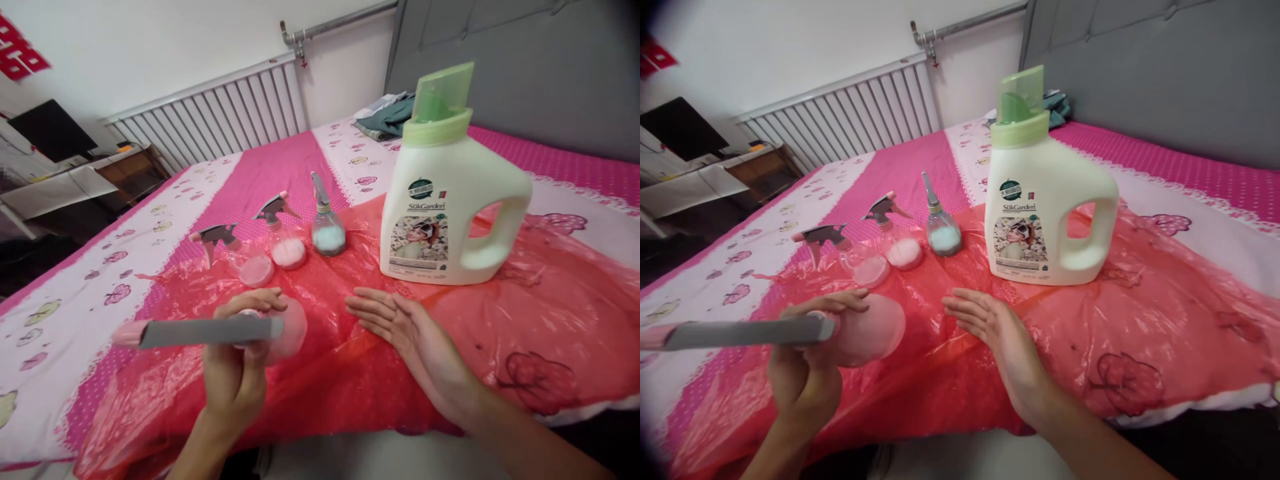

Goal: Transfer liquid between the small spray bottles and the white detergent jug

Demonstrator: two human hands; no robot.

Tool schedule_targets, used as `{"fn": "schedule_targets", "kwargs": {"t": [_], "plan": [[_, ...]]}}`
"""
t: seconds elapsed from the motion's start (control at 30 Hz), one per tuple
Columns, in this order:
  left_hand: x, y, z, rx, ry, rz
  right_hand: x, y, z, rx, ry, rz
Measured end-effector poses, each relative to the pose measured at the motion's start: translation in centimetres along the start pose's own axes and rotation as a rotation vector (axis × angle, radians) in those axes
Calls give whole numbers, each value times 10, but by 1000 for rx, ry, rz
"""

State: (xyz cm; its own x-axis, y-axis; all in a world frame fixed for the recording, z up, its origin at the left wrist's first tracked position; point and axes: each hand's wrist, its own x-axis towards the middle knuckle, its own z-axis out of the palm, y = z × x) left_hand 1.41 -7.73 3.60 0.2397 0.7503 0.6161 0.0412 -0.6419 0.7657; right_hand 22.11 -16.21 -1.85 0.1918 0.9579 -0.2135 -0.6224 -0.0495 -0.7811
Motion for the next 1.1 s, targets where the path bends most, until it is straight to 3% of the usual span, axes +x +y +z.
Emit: {"fn": "schedule_targets", "kwargs": {"t": [0.1,0.23,0.37,0.43,0.5,0.53,0.67,0.77,0.83,0.97,1.1], "plan": [[4,-2,-3,57,86,-50,2,-2,-1,37,44,26],[10,-4,-6,-66,202,186,3,-5,0,50,44,8],[6,-6,-5,115,127,46,7,-8,-1,180,78,64],[4,-6,-2,30,112,102,9,-10,-1,259,81,106],[5,-5,0,-57,179,173,10,-10,-1,304,38,128],[6,-5,0,-32,190,140,11,-10,-1,315,9,128],[12,1,-3,107,121,-164,10,-10,0,376,-115,97],[13,11,-6,-75,139,-23,8,-13,0,433,-264,71],[13,14,-6,-87,146,37,6,-15,-1,440,-348,58],[11,7,-4,70,65,-152,6,-17,0,410,-364,35],[10,9,-3,-85,126,-76,7,-16,0,416,-334,-19]]}}
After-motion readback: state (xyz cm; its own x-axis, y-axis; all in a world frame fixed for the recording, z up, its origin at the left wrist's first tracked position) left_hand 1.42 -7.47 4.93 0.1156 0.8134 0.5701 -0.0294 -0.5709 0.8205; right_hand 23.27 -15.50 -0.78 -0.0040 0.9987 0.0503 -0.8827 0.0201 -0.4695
